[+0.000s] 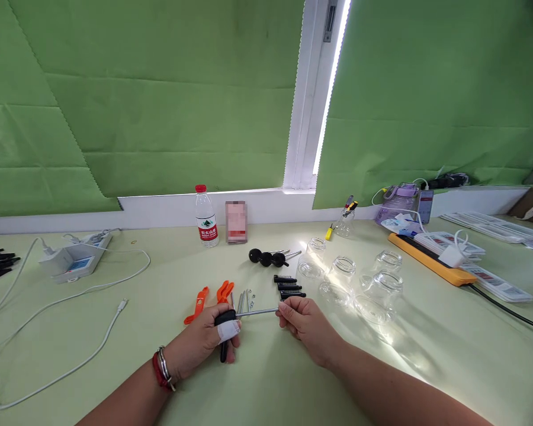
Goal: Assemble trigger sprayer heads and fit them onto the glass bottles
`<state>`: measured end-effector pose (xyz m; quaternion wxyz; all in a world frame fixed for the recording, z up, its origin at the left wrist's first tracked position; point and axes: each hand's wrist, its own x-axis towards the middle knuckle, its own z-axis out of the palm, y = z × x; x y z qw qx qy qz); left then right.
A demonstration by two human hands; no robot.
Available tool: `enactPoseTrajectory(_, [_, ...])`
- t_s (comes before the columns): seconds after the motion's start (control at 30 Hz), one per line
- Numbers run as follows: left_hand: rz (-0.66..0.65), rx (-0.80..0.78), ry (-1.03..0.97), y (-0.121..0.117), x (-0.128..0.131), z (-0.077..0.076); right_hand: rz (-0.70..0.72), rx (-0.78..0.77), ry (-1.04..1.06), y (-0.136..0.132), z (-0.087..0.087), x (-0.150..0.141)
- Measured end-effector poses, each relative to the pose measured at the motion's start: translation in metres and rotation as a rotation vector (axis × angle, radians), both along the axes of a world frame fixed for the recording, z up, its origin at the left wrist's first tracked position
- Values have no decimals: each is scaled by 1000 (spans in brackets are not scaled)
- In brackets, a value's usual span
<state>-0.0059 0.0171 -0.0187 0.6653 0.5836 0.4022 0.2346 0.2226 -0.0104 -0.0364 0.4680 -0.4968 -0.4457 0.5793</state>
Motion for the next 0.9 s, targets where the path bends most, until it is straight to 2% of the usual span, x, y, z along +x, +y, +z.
enactPoseTrajectory(0.2, [-23, 7, 20, 2, 0, -2, 21, 14, -72, -1, -1, -1])
enactPoseTrajectory(0.43, [-20, 12, 38, 2, 0, -4, 25, 37, -37, 0, -1, -2])
enactPoseTrajectory(0.73, [-17, 3, 24, 0, 1, 0, -9, 95, -175, 5, -17, -1])
enactPoseTrajectory(0.9, [-7, -6, 10, -1, 2, 4, 10, 38, -122, 4, -12, -2])
